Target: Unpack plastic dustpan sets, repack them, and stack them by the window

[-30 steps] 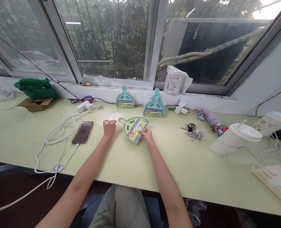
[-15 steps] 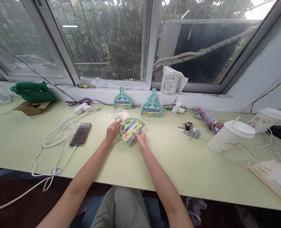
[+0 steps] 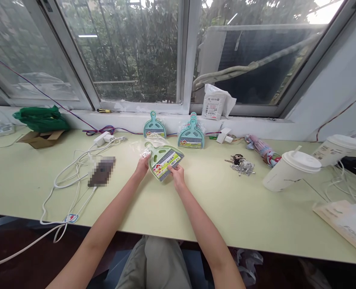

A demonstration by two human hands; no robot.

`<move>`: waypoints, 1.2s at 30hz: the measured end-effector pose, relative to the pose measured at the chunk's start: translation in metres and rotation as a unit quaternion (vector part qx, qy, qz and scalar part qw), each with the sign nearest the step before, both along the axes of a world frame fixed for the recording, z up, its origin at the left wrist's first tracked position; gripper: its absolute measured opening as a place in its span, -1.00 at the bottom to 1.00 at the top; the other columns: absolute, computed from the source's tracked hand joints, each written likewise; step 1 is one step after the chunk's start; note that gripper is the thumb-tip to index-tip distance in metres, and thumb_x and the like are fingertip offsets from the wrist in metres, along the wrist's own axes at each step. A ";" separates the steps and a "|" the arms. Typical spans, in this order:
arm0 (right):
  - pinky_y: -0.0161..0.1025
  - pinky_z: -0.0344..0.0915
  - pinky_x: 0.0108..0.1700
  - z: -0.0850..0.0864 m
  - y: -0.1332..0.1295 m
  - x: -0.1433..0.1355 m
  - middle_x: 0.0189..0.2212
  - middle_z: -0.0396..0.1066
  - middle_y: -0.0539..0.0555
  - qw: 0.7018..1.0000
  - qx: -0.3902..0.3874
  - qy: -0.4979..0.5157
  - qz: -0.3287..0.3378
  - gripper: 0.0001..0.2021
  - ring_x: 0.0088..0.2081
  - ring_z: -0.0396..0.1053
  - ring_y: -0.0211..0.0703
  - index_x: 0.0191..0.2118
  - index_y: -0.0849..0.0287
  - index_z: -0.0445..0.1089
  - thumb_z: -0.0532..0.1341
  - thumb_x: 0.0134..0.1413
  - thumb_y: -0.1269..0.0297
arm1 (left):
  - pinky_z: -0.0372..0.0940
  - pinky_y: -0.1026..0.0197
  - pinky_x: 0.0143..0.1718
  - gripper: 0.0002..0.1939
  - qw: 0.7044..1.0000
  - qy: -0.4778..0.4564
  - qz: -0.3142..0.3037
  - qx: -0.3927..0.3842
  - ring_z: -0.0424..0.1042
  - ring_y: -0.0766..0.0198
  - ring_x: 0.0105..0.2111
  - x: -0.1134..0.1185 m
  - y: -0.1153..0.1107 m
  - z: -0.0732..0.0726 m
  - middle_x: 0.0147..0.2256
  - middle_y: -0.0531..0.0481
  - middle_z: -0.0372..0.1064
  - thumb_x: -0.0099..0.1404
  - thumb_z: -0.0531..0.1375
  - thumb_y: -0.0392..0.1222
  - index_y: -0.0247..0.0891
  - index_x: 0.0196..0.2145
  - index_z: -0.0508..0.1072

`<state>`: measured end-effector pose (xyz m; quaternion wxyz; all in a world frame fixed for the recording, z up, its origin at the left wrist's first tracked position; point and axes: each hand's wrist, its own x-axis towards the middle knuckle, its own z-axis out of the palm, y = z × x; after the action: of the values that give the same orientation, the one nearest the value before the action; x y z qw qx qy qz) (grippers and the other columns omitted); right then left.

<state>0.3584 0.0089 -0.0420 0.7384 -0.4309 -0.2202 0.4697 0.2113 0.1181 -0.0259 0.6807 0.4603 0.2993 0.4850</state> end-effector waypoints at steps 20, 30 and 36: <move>-0.12 0.45 -0.14 0.011 -0.001 0.022 -0.30 0.56 0.10 0.997 0.017 -0.073 0.029 -0.51 -0.27 0.51 -0.10 -0.22 0.21 0.43 0.48 -0.38 0.20 | 0.34 0.20 -0.18 -0.52 0.991 -0.047 -0.118 -0.030 0.48 0.21 -0.22 0.004 -0.020 0.002 -0.15 -0.06 0.49 0.08 0.34 -0.14 -0.23 -0.02 0.40; -0.14 0.44 -0.05 0.012 -0.004 0.004 -0.21 0.53 0.12 0.998 0.033 -0.014 -0.043 -0.60 -0.14 0.49 -0.07 -0.22 0.21 0.43 0.45 -0.28 0.24 | 0.33 0.01 -0.03 -0.68 0.989 -0.022 -0.128 -0.066 0.46 0.02 -0.07 0.020 -0.036 -0.003 -0.16 -0.12 0.49 0.15 0.29 -0.02 -0.21 -0.18 0.46; -0.12 0.43 -0.02 0.014 -0.007 -0.011 -0.18 0.52 0.15 0.997 0.038 -0.009 -0.070 -0.58 -0.08 0.47 -0.03 -0.18 0.20 0.41 0.43 -0.25 0.20 | 0.30 0.01 0.03 -0.62 0.992 -0.043 -0.092 -0.076 0.42 0.02 -0.01 0.023 -0.036 -0.004 -0.10 -0.10 0.46 0.16 0.27 0.05 -0.16 -0.12 0.45</move>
<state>0.3474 0.0019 -0.0284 0.7831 -0.4215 -0.2139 0.4042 0.2347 0.0821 -0.0298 0.7678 0.4114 0.2624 0.4152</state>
